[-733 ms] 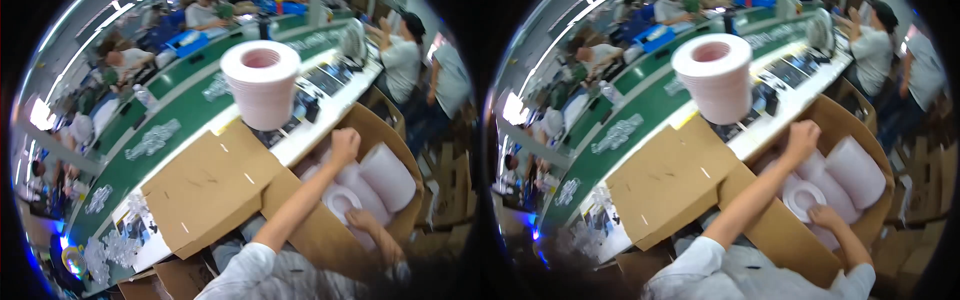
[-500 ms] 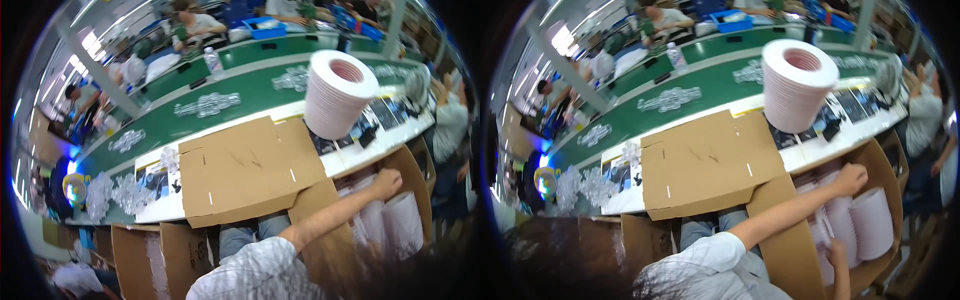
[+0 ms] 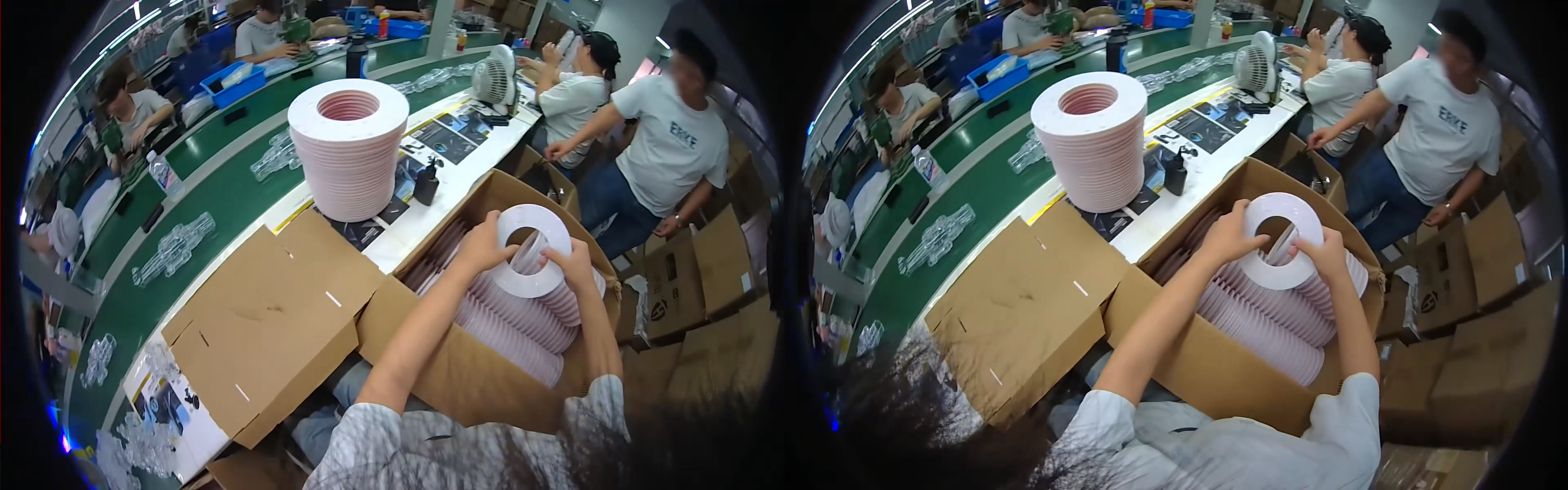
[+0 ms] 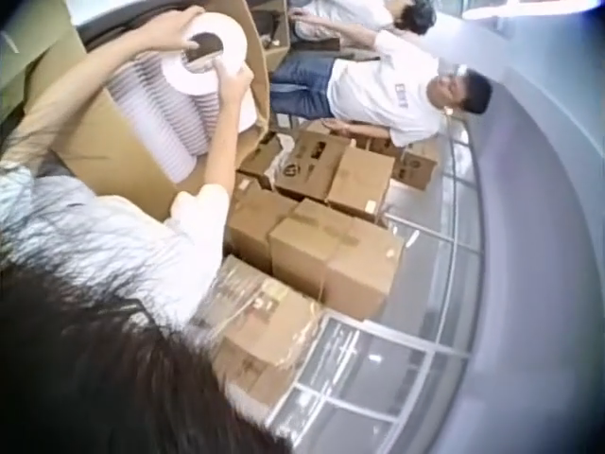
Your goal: Stacking circular white components from a box onto a pile on an assembly line.
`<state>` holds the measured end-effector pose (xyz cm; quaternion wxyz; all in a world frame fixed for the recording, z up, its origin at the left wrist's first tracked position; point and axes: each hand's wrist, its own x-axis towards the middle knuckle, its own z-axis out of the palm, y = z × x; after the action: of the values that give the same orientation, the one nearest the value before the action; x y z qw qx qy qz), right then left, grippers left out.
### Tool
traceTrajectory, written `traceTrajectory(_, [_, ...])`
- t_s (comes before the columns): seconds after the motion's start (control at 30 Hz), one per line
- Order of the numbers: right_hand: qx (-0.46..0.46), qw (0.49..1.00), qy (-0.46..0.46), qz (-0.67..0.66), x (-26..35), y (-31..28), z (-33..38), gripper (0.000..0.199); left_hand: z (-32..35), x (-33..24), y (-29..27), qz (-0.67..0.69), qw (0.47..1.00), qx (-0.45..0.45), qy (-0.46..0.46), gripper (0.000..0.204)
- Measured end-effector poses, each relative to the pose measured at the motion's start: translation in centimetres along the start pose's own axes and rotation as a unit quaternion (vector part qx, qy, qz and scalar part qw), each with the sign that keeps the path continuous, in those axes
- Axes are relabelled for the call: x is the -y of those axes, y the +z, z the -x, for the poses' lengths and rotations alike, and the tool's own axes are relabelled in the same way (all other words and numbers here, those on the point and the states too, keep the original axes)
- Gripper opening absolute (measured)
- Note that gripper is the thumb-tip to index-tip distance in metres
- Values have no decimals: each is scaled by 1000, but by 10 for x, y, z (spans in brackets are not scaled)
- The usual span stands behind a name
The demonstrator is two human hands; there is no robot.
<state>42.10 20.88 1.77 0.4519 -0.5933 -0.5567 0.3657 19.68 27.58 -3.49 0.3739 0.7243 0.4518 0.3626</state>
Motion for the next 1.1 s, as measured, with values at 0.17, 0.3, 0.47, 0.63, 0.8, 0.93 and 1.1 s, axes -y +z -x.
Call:
traceTrajectory(0.17, [-94, 921, -227, 302, 10, 12, -6, 47, -2, 5, 4, -64, 996, -62, -28, 60])
traceTrajectory(0.3, [-124, 853, -181, 474, 14, 31, -9, 61, 4, 6, -1, -83, 991, -99, -17, 52])
traceTrajectory(0.47, [-129, 779, -300, 535, 51, 11, -59, 65, 7, -6, 0, 44, 984, -164, -52, 63])
traceTrajectory(0.63, [-106, 752, -413, 502, 184, 41, -123, 59, 7, 1, -3, 51, 985, -141, -82, 55])
traceTrajectory(0.8, [18, 765, -470, 440, 298, 144, -172, 57, 9, 4, 1, -8, 993, -106, -52, 50])
traceTrajectory(0.93, [196, 794, -373, 438, 320, 237, -207, 58, 4, 17, 9, -46, 994, -84, -51, 44])
traceTrajectory(1.1, [258, 759, -365, 474, 296, 290, -227, 59, 6, 22, 18, -94, 994, -58, -7, 43])
